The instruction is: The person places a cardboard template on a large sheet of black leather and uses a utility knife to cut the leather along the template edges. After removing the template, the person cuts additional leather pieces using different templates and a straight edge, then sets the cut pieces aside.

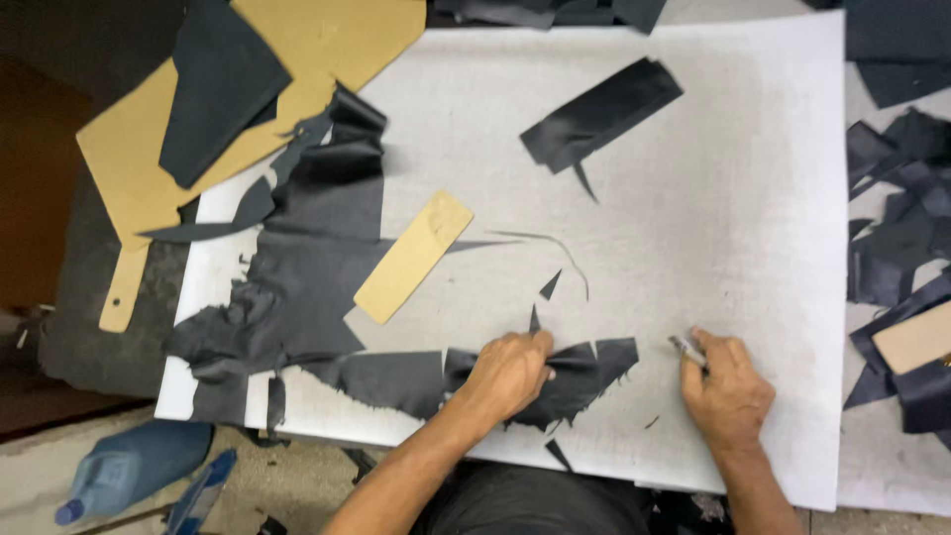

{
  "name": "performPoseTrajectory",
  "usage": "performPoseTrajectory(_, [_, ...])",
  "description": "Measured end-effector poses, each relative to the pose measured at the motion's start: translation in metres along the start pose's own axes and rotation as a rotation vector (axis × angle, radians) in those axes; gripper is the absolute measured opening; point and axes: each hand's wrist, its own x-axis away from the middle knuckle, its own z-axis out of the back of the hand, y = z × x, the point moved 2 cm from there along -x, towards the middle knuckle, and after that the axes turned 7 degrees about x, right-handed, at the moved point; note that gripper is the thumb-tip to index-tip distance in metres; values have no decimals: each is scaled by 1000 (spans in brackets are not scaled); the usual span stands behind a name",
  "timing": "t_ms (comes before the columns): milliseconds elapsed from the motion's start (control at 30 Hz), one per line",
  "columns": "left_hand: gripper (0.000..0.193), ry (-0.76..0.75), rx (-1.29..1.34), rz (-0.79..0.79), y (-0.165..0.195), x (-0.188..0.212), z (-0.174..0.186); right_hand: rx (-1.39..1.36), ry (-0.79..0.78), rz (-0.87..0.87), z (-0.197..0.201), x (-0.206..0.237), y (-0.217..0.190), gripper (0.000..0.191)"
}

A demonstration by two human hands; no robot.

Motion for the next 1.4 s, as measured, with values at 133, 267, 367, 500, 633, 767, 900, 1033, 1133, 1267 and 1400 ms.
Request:
performPoseTrajectory(133, [20, 65, 207, -50, 13, -27, 27, -2, -4, -16, -8, -1, 7, 27])
performPoseTrajectory(267, [19, 216, 394, 30, 29, -117, 69, -12, -26, -33, -8, -1, 9, 24])
performPoseTrajectory(367, [23, 258, 293, -43, 40, -208, 106, -21, -72, -53, -8, -4, 9, 21])
performPoseTrajectory(500, [50, 688, -146, -252, 43, -268, 139, -32, -58, -54, -8, -6, 9, 18])
performPoseTrajectory(633, [29, 483, -82, -19, 0, -222, 126, -40, -49, -37, -11, 0, 11, 18])
performPoseTrajectory(767, [54, 204, -205, 148, -32, -134, 69, -14, -38, -3, -14, 8, 17, 14])
performPoseTrajectory(900, [35, 179, -262, -128, -1, -46, -12, 34, -22, 65, -20, 17, 27, 6])
performPoseTrajectory(1033, [13, -102, -193, -367, 38, 34, -75, 177, 95, 258, -37, 31, 41, 10])
performPoseTrajectory(1133, [26, -393, 310, -401, 23, 63, -78, 50, -74, 73, -55, 39, 54, 19])
performPoseTrajectory(1267, [27, 82, 54, -107, -48, 95, -18, 13, -247, 17, -61, 44, 34, 24])
performPoseTrajectory(1400, [16, 540, -147, 376, -148, 174, 75, 114, -383, 155, -40, 64, -50, 30])
